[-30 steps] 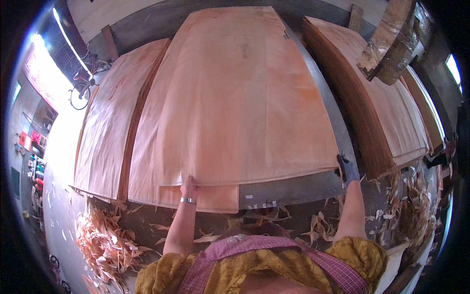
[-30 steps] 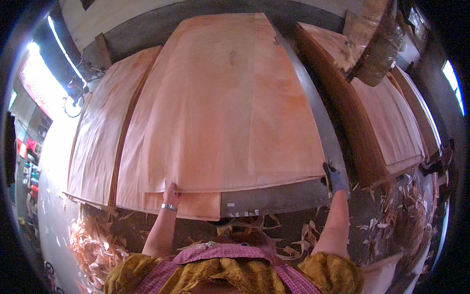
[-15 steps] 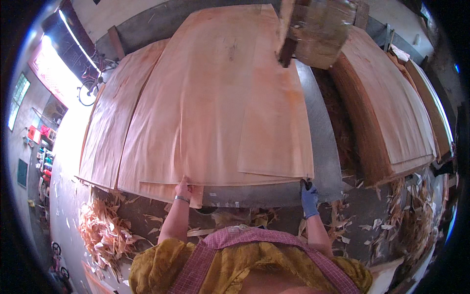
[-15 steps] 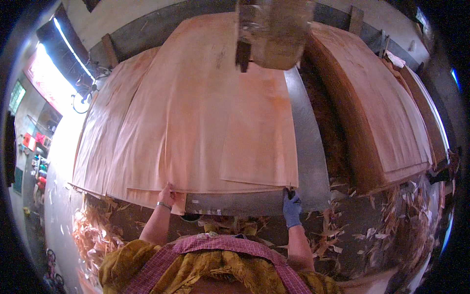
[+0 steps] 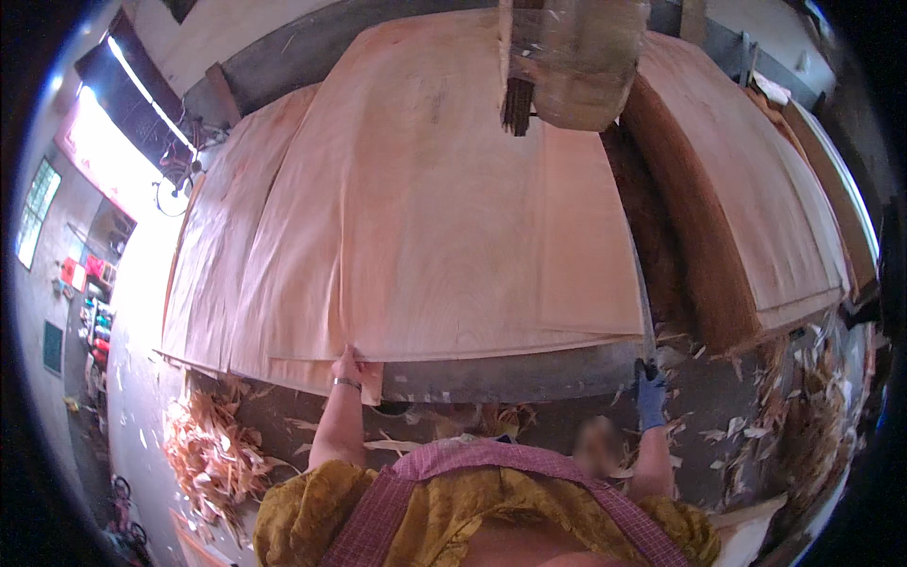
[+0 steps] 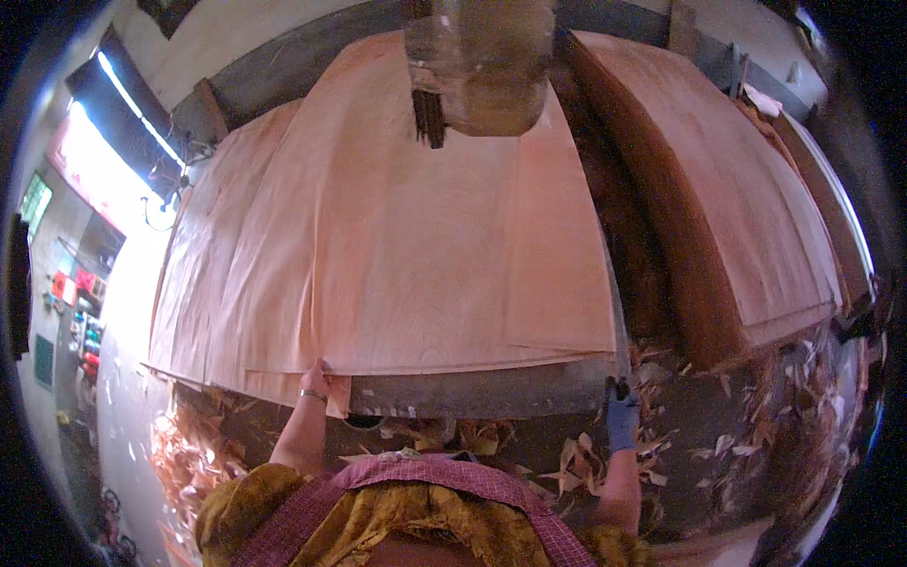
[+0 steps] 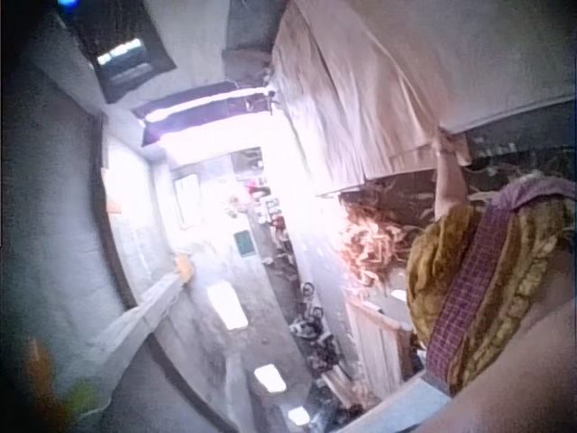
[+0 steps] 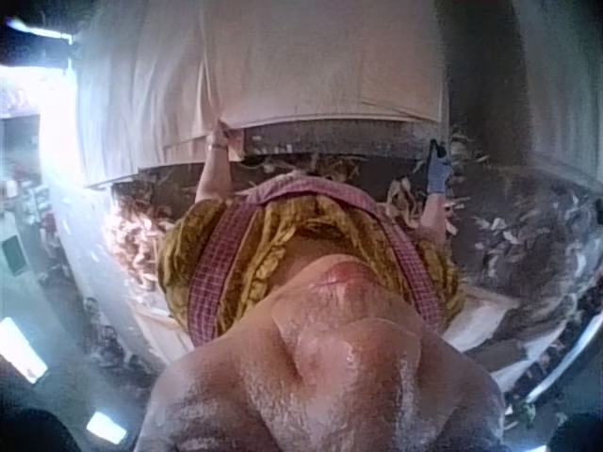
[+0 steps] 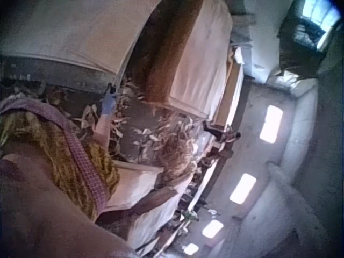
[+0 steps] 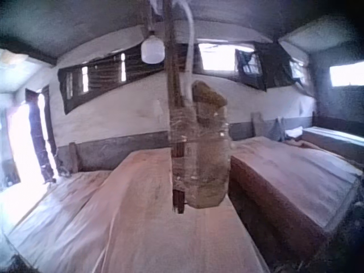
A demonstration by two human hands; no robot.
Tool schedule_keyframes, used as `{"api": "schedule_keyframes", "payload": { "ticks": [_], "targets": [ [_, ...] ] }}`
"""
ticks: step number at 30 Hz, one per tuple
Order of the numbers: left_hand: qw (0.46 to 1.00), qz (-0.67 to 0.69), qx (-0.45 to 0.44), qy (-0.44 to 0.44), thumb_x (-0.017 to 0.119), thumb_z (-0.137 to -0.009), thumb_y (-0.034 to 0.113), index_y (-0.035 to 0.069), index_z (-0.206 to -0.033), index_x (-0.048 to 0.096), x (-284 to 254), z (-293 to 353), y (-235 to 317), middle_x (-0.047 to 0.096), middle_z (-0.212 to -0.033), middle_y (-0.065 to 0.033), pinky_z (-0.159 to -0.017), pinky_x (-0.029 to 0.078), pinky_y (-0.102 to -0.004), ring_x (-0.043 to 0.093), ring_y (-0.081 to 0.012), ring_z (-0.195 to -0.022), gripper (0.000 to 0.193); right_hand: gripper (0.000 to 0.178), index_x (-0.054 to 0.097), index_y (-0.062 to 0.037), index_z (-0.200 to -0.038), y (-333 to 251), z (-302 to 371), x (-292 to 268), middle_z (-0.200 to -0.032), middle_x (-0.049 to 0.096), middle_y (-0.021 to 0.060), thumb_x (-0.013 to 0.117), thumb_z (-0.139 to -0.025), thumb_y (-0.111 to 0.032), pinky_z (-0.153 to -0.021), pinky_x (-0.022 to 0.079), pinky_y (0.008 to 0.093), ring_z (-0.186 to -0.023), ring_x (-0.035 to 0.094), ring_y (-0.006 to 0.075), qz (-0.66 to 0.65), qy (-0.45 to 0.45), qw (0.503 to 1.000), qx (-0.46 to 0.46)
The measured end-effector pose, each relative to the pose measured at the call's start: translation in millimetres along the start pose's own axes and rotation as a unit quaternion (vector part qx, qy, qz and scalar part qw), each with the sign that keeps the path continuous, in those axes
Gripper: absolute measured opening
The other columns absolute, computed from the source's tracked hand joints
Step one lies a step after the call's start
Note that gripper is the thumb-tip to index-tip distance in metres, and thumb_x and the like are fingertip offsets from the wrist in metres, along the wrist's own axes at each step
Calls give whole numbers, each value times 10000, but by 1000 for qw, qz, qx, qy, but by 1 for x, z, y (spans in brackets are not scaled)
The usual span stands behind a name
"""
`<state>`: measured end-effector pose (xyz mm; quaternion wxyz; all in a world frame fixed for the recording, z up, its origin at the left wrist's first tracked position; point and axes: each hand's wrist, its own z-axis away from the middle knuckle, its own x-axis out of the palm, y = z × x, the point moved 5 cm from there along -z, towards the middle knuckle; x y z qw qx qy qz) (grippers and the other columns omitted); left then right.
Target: The person trims pieces of thin wood veneer using a utility knife, peels away waste strips, and moves large sheets of veneer onto a stack.
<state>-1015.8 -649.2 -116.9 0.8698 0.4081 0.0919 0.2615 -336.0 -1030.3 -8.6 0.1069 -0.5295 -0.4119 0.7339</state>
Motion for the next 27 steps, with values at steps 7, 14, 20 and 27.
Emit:
{"api": "schedule_keyframes", "payload": {
  "ticks": [7,14,20,27],
  "targets": [
    [994,-23,-49,-92,747,-828,442,101,-861,601,2,5,12,555,-687,-28,-393,396,-268,469,-143,-504,373,416,641,-1,-949,94,-27,-35,-837,680,172,672,-873,-409,-707,489,450,-757,636,354,148,144,976,-65],
    [997,-45,-29,-53,740,-842,371,103,-793,593,-1,5,10,550,-665,-32,-378,368,-240,451,-126,-481,310,281,634,-18,-854,119,-5,-58,-807,661,194,707,-849,-289,-674,481,453,-772,628,392,132,128,983,-12],
    [999,-40,8,-5,663,-849,222,90,-704,578,-19,-2,27,530,-587,-58,-387,377,-271,461,-155,-447,214,237,663,-31,-982,88,18,-32,-895,700,168,703,-850,-224,-696,505,410,-819,662,361,70,94,989,-90],
    [998,-12,46,34,625,-913,269,44,-814,603,-54,-30,66,568,-659,-84,-404,425,-341,519,-200,-494,247,278,647,-92,-1120,-74,71,105,-1101,678,108,614,-924,-287,-766,523,388,-917,663,289,-69,-97,988,-99]
  ]
}}
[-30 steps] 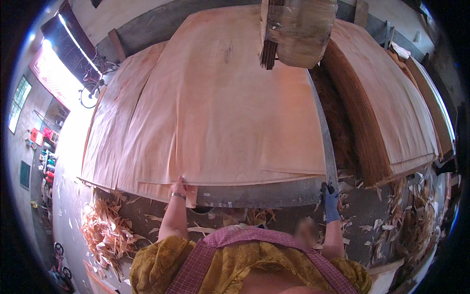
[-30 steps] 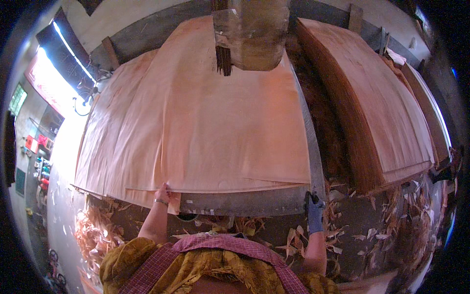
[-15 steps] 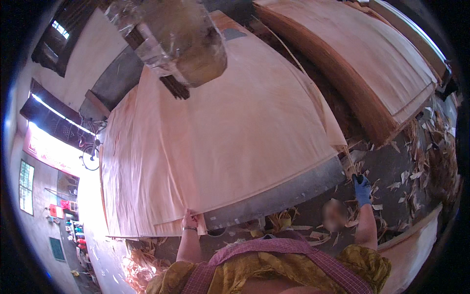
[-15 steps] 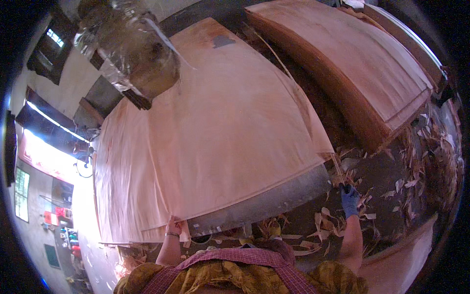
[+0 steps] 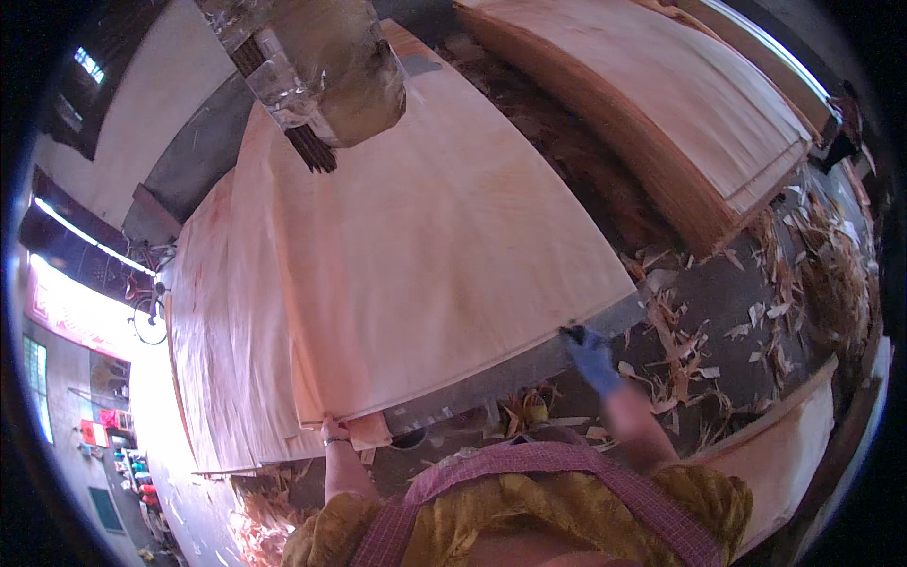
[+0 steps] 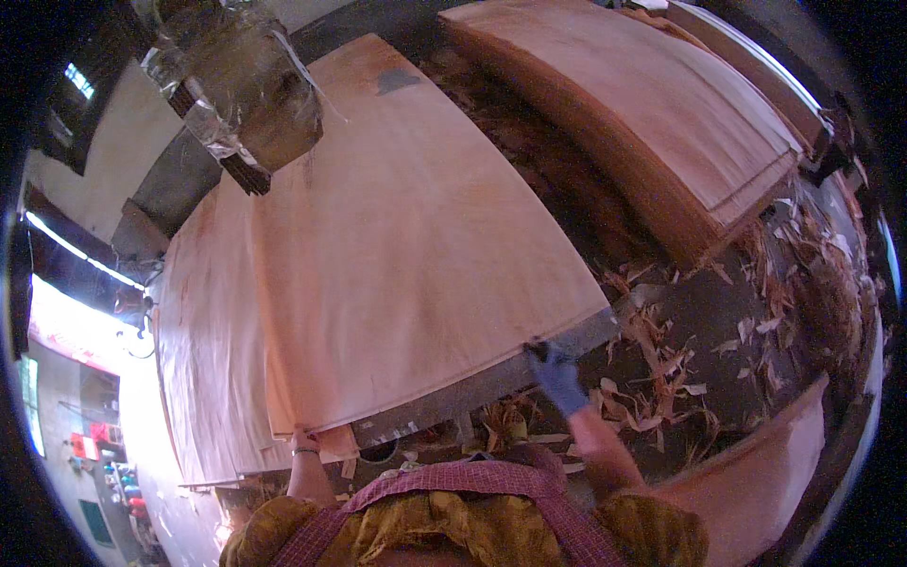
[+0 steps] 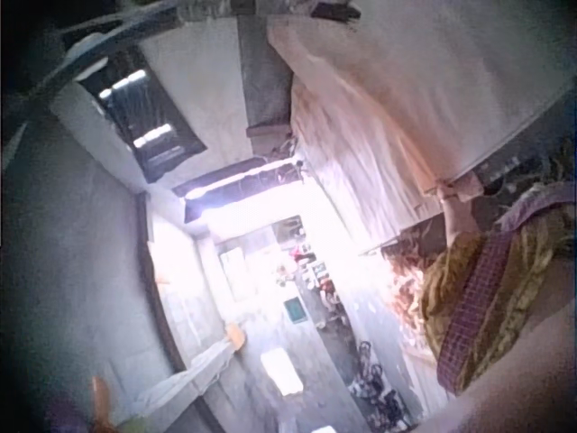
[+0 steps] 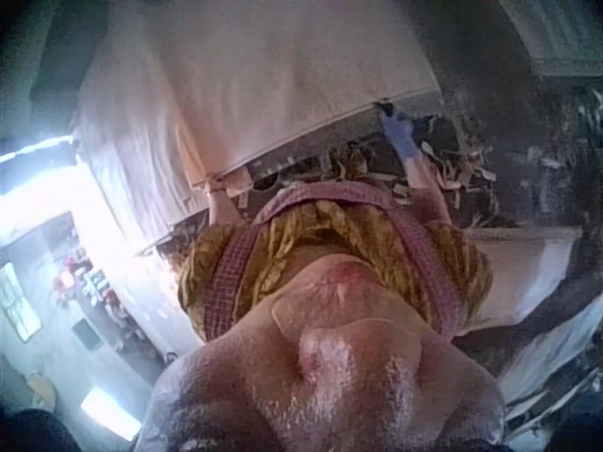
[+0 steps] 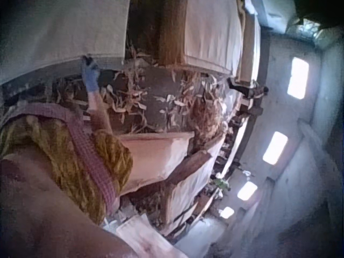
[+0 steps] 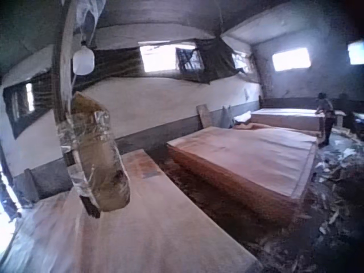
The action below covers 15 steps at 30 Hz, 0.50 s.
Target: The person trims pieces of thin wood veneer using a utility knife, peels away waste strips, and moves large sheets of veneer onto a stack.
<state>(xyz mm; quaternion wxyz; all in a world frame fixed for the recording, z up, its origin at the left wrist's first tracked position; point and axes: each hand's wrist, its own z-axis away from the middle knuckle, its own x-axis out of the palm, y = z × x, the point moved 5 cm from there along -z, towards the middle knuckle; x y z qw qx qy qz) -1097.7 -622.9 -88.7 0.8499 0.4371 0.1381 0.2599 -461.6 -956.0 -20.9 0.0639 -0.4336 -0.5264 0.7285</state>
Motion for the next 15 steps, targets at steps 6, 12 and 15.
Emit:
{"api": "schedule_keyframes", "payload": {
  "ticks": [6,12,15],
  "targets": [
    [987,-157,16,-40,590,-934,274,10,-937,608,29,-1,3,592,-762,-119,-477,463,-347,563,-239,-611,264,494,571,-95,-1257,-121,14,90,-1064,666,153,452,-970,-478,-867,493,397,-975,650,268,-64,-141,985,76],
    [898,-388,199,-57,594,-922,264,-4,-972,603,96,22,3,598,-811,-145,-555,473,-371,571,-261,-684,274,313,618,-110,-1148,-107,79,89,-1028,624,191,573,-894,-287,-822,500,455,-966,618,352,93,-34,993,-57],
    [799,-483,354,-57,596,-916,260,-12,-990,600,156,62,1,601,-836,-158,-594,478,-383,575,-273,-721,282,220,610,-70,-972,-66,150,-1,-889,633,179,609,-856,-257,-756,506,477,-901,612,364,63,146,986,-55]
  ]
}}
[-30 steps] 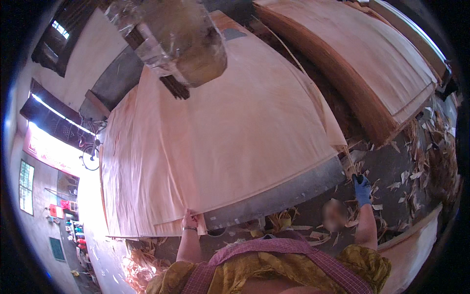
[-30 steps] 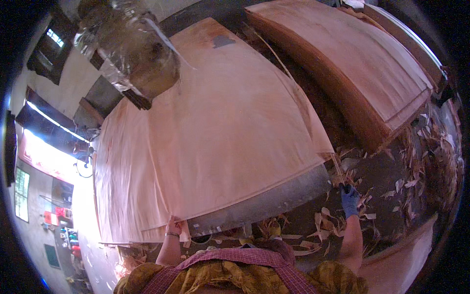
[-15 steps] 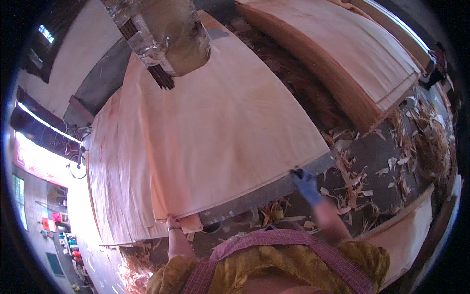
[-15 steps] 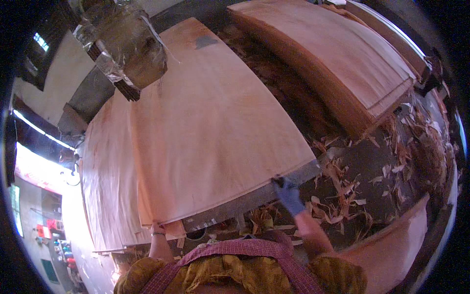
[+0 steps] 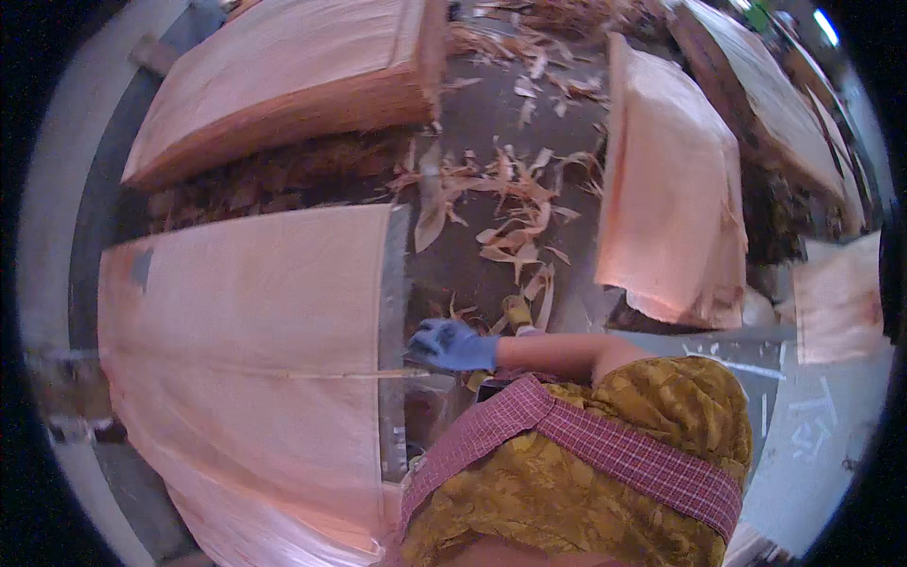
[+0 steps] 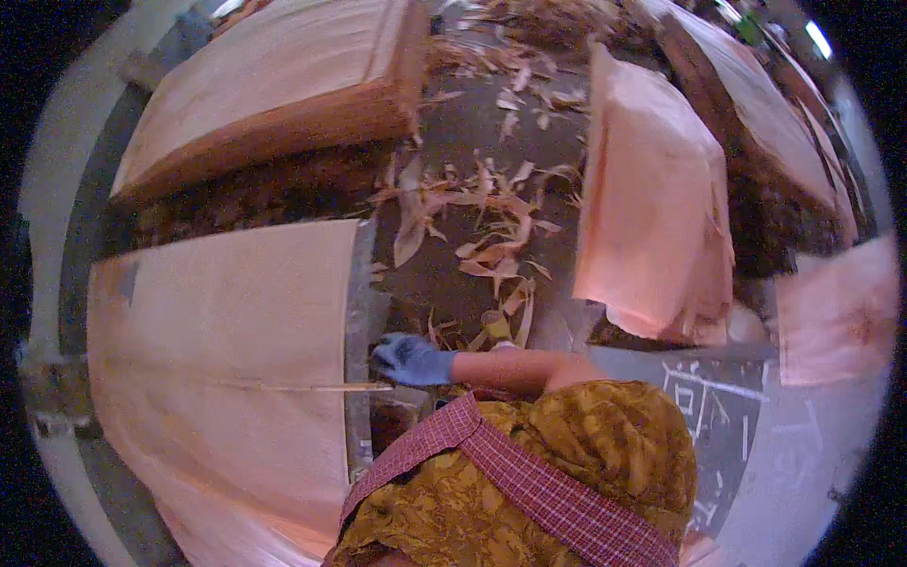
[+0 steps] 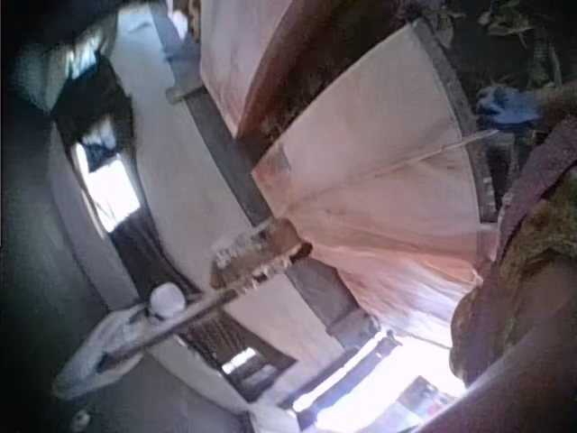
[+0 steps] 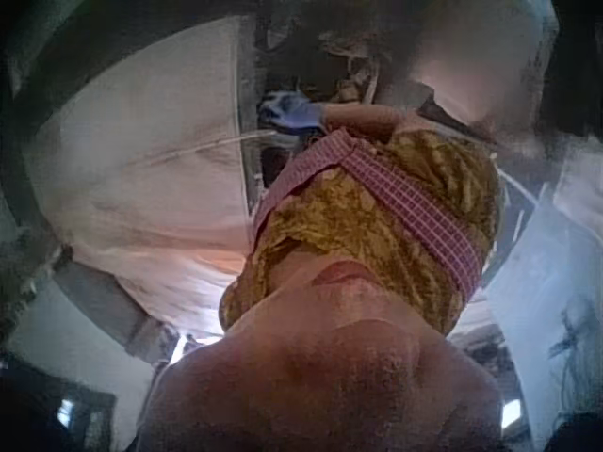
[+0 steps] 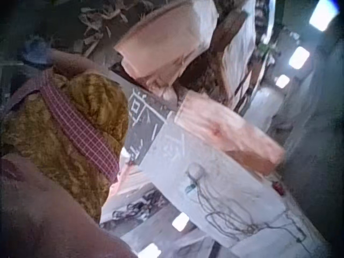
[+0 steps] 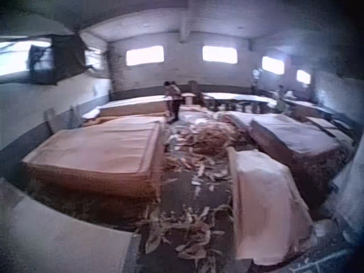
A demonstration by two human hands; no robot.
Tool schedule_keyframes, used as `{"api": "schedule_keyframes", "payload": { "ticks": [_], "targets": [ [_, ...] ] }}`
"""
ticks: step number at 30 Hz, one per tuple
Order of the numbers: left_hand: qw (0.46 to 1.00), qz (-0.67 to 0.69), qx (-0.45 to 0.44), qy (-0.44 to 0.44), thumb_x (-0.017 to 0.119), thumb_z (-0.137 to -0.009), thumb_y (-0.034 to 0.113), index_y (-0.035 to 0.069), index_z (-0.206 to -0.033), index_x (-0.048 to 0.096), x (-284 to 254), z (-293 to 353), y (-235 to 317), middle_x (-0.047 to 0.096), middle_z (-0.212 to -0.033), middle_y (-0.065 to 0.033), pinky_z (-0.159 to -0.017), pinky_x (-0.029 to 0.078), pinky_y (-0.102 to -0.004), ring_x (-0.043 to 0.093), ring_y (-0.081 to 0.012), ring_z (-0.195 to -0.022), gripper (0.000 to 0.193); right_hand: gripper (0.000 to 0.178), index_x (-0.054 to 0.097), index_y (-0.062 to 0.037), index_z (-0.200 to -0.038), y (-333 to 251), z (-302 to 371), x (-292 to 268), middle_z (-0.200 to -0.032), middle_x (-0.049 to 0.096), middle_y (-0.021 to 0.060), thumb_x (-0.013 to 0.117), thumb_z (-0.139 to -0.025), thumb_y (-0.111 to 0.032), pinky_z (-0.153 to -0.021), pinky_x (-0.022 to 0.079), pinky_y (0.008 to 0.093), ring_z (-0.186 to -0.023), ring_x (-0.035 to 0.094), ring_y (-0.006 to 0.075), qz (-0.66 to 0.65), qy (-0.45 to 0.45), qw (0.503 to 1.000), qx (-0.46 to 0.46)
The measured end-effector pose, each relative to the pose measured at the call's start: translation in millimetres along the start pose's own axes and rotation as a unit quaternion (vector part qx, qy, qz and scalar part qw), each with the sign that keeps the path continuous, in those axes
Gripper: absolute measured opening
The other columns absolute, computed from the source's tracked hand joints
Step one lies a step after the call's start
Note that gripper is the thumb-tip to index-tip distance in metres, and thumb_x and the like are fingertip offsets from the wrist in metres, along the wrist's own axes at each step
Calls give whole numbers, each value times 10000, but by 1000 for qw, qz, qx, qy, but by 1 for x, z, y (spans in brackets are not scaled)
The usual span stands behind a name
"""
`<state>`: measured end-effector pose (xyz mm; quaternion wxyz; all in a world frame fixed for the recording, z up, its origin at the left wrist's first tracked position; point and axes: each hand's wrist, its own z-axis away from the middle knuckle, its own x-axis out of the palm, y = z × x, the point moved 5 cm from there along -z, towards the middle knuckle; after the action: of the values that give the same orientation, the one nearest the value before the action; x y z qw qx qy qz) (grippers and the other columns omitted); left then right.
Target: The person trims pieces of thin wood veneer using a utility knife, peels away waste strips, and moves large sheets of veneer onto a stack.
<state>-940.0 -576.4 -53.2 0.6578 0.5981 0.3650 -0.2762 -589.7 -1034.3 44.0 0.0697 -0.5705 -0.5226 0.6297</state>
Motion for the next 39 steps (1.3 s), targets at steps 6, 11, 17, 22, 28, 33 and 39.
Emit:
{"api": "schedule_keyframes", "payload": {
  "ticks": [6,11,17,22,28,33,39],
  "targets": [
    [956,-119,232,136,600,-904,251,-26,-1026,595,22,41,120,607,-885,-184,-672,488,-407,583,-295,-794,303,296,610,-84,-1028,247,187,-171,-943,648,168,691,-774,-211,-743,495,416,-844,617,349,201,244,893,322],
    [872,-116,407,247,603,-894,243,-39,-1056,591,54,126,231,613,-926,-206,-737,496,-428,590,-314,-855,325,513,578,-223,-1297,416,392,-298,-1289,466,217,564,-884,-526,-937,442,478,-1175,469,430,420,170,688,567],
    [791,-94,571,200,623,-870,230,-61,-1114,574,92,245,366,587,-1066,-250,-881,464,-456,562,-343,-1015,383,927,327,34,-1395,467,448,-376,-1343,428,262,693,-784,-559,-940,470,490,-1189,494,429,274,264,578,722],
    [803,-121,568,-135,654,-835,184,-61,-1209,547,194,467,491,545,-1213,-240,-964,429,-434,515,-354,-1131,460,479,539,-76,-1187,469,463,-369,-1161,556,193,668,-853,-394,-818,505,475,-1032,577,385,267,337,598,676],
    [699,-46,522,-487,651,-851,131,-40,-1167,570,286,670,507,588,-1153,-149,-918,467,-348,574,-242,-1046,369,252,674,-80,-936,420,440,-432,-915,640,141,677,-855,-319,-699,498,436,-836,634,340,184,384,642,638],
    [433,-122,476,-756,682,-853,179,-11,-1105,608,360,873,417,635,-1081,-105,-843,503,-304,616,-171,-971,325,264,661,-42,-923,358,429,-480,-842,645,151,743,-812,-267,-655,499,410,-740,631,346,178,433,670,577],
    [270,-229,98,-930,603,-826,669,101,-1366,446,383,1166,341,502,-1290,-95,-889,448,-404,483,-227,-1153,800,231,628,6,-906,195,411,-534,-811,615,37,784,-762,-84,-702,482,286,-752,570,125,-97,482,602,629]
  ]
}}
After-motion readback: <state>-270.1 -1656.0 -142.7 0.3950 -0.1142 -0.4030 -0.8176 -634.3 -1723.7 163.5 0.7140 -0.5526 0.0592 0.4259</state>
